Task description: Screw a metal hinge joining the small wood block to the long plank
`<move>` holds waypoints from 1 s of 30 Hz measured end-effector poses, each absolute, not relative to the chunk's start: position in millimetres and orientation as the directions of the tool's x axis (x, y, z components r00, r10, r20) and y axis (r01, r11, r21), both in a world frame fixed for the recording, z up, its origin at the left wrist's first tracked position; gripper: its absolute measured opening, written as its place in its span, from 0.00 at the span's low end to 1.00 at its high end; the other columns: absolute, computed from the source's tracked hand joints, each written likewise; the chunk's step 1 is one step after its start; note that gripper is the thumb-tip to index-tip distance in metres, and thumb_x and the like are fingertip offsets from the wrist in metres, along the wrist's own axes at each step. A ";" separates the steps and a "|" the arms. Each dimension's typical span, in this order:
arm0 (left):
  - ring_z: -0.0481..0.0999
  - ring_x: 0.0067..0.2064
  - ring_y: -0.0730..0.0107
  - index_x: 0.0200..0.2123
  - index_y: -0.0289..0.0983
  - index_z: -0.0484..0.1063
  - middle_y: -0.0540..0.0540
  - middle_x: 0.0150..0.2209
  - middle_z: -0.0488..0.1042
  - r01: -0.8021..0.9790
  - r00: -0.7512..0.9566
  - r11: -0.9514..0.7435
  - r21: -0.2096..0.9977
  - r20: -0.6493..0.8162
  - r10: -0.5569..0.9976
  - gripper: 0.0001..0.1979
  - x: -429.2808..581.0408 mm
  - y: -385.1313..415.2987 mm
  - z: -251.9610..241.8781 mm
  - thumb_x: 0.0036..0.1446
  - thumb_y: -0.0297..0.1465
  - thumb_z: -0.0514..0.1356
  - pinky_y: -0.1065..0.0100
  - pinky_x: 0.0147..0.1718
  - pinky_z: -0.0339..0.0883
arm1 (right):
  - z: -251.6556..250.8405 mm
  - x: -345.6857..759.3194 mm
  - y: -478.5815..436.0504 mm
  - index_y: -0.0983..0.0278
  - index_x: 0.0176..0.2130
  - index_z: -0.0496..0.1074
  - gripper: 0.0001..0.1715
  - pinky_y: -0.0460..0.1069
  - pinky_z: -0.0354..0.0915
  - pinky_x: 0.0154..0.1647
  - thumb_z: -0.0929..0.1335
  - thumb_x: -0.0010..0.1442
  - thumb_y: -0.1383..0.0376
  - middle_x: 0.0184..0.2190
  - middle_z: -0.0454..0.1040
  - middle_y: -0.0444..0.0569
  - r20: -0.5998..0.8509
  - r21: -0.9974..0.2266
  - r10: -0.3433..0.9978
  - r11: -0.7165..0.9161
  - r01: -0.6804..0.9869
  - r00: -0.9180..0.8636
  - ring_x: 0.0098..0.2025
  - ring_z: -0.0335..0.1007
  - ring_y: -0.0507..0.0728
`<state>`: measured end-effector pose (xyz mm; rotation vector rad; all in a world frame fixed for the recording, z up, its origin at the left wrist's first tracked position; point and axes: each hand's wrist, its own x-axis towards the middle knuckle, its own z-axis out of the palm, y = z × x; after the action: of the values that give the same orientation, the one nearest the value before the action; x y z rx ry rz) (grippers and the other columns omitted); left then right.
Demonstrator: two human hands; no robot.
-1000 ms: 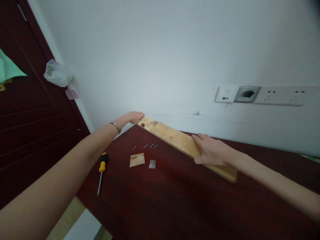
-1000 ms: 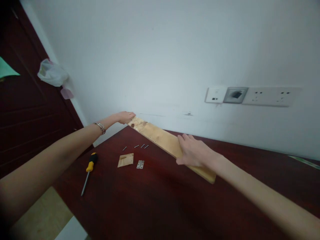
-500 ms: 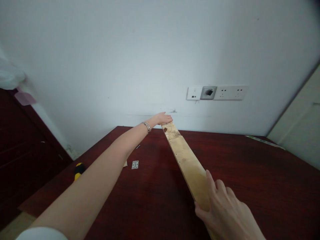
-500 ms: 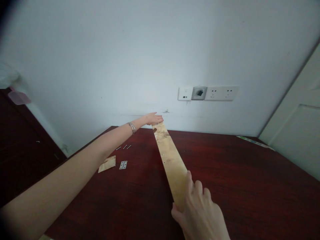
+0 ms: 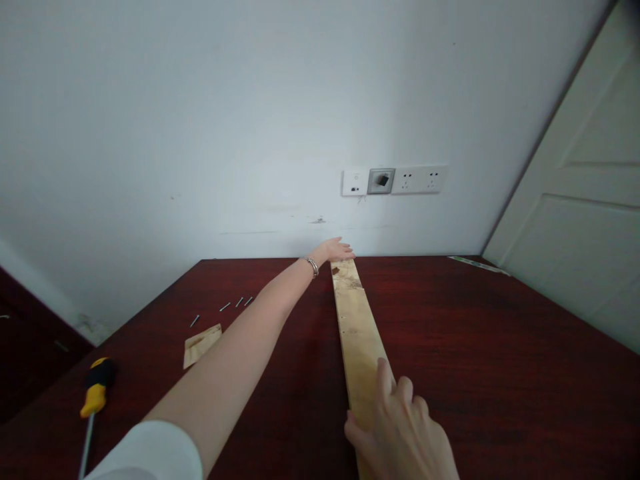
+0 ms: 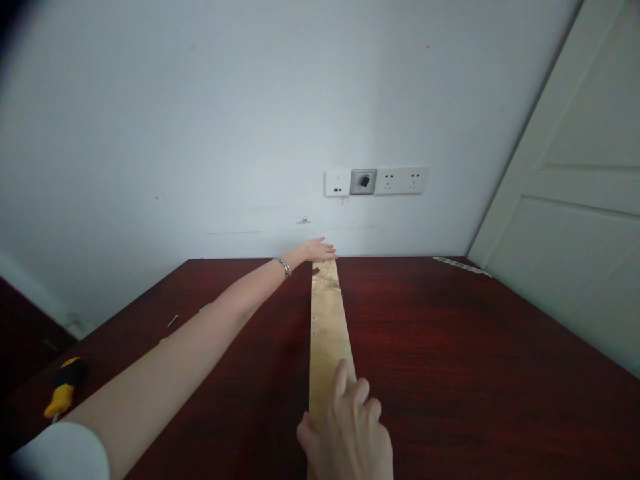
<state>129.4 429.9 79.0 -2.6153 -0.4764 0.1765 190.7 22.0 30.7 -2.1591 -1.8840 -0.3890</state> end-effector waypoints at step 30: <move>0.65 0.58 0.73 0.50 0.50 0.67 0.50 0.59 0.66 0.333 0.926 -0.836 -0.436 -0.015 0.376 0.20 143.8 451.5 21.4 0.60 0.22 0.50 0.59 0.56 0.54 | 19.7 186.9 43.7 0.74 0.53 0.66 0.34 0.52 0.69 0.24 0.66 0.51 0.58 0.31 0.70 0.58 0.171 -0.072 0.962 -0.202 0.977 0.211 0.29 0.75 0.63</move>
<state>143.8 451.5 21.4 -2.6489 -0.5130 0.1381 186.9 43.7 19.7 -2.3116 -1.8715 -0.1324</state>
